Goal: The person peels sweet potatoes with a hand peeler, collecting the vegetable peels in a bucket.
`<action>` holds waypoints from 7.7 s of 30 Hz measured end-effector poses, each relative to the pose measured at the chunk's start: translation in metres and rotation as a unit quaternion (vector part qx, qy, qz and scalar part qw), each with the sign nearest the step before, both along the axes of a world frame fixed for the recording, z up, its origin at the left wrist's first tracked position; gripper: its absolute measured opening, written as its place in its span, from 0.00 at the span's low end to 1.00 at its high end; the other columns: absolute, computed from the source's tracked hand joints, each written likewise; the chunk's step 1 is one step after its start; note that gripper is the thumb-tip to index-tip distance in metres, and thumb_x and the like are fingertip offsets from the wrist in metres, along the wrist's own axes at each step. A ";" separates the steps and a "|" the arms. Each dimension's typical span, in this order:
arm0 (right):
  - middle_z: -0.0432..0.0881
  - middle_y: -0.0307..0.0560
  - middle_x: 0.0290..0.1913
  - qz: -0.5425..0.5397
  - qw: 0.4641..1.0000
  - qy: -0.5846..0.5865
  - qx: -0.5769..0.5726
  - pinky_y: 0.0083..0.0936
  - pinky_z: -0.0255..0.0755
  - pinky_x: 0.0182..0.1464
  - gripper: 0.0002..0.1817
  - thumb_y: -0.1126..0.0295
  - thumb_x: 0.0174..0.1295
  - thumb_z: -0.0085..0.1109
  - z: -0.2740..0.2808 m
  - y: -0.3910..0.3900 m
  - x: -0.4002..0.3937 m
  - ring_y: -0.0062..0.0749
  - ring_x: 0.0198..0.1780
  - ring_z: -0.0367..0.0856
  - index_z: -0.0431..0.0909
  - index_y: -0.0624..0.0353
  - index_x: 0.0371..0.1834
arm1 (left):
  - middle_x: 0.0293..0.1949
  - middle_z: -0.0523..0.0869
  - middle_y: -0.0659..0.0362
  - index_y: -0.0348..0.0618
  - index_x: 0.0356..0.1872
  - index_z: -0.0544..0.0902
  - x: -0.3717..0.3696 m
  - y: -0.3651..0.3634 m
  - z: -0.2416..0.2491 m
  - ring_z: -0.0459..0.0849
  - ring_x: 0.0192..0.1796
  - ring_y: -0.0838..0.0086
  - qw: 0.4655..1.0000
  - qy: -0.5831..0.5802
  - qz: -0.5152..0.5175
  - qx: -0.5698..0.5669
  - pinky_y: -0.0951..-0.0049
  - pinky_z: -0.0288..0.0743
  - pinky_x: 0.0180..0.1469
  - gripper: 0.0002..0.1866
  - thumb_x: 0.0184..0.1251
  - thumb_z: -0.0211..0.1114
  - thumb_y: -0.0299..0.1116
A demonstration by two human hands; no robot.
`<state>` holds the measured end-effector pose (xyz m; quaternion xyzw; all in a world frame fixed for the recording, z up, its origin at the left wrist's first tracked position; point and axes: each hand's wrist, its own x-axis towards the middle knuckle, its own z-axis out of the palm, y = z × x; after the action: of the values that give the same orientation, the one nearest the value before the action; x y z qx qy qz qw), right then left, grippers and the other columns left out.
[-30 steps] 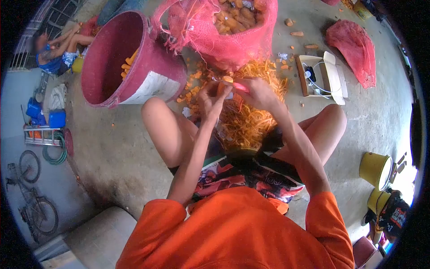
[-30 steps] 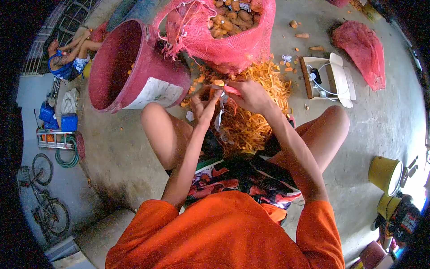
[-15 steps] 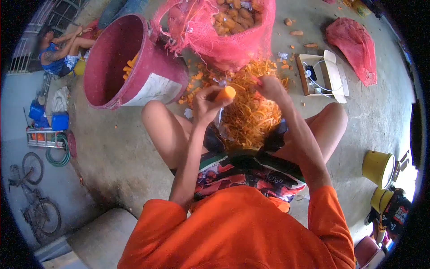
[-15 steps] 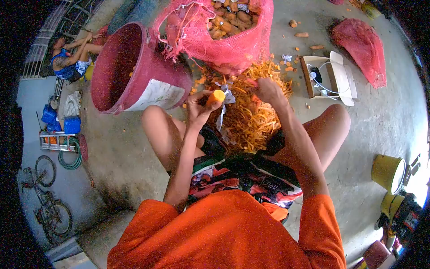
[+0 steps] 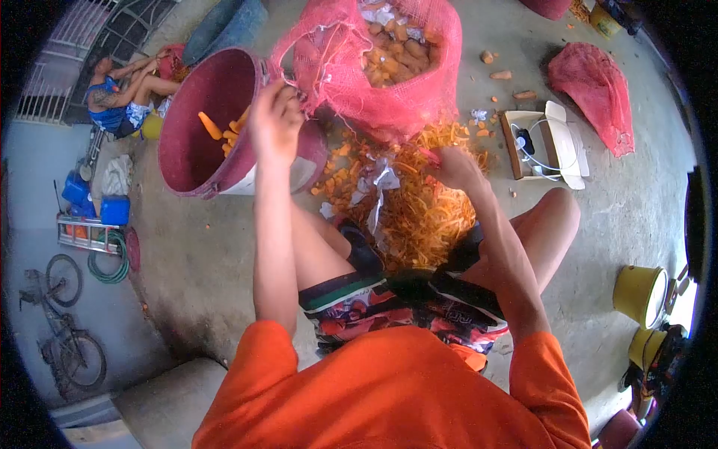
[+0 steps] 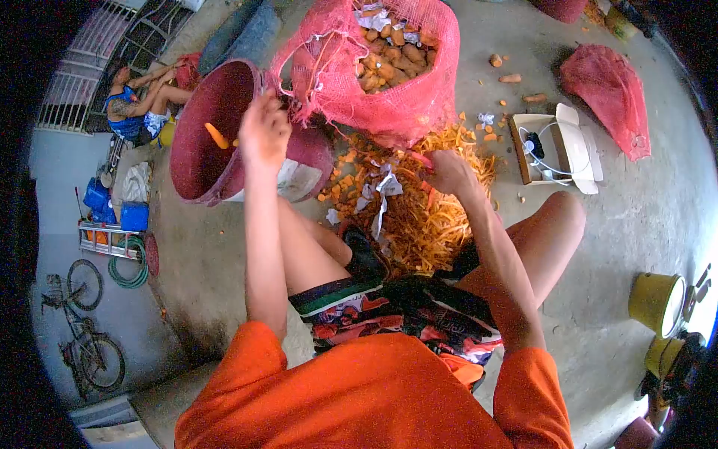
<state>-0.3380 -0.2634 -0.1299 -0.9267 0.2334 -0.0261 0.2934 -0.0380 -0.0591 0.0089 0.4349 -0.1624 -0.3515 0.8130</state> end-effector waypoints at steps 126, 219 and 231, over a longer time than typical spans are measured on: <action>0.89 0.50 0.43 0.221 0.919 -0.254 0.203 0.35 0.79 0.48 0.13 0.71 0.61 0.73 0.050 0.049 0.008 0.40 0.43 0.87 0.86 0.59 0.48 | 0.53 0.86 0.58 0.44 0.63 0.79 -0.168 0.012 -0.148 0.86 0.51 0.70 0.958 0.204 -0.161 0.123 0.69 0.84 0.51 0.20 0.76 0.63 0.42; 0.90 0.44 0.48 0.018 0.967 -0.184 0.177 0.30 0.81 0.49 0.18 0.69 0.59 0.76 0.052 0.002 0.005 0.31 0.48 0.87 0.86 0.56 0.52 | 0.44 0.87 0.58 0.41 0.62 0.78 -0.160 0.022 -0.151 0.87 0.39 0.74 0.933 0.282 -0.169 0.144 0.72 0.84 0.37 0.18 0.79 0.58 0.39; 0.91 0.42 0.42 0.028 0.954 -0.229 0.192 0.29 0.81 0.51 0.14 0.71 0.58 0.75 0.032 -0.008 0.007 0.28 0.46 0.87 0.87 0.54 0.48 | 0.46 0.87 0.58 0.43 0.62 0.78 -0.161 0.020 -0.153 0.85 0.38 0.75 0.943 0.227 -0.202 0.134 0.73 0.82 0.34 0.19 0.80 0.58 0.43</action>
<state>-0.3308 -0.2716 -0.0976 -0.8283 0.1343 -0.1842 0.5119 -0.1986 -0.0388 -0.1441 0.4067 -0.0087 -0.6161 0.6745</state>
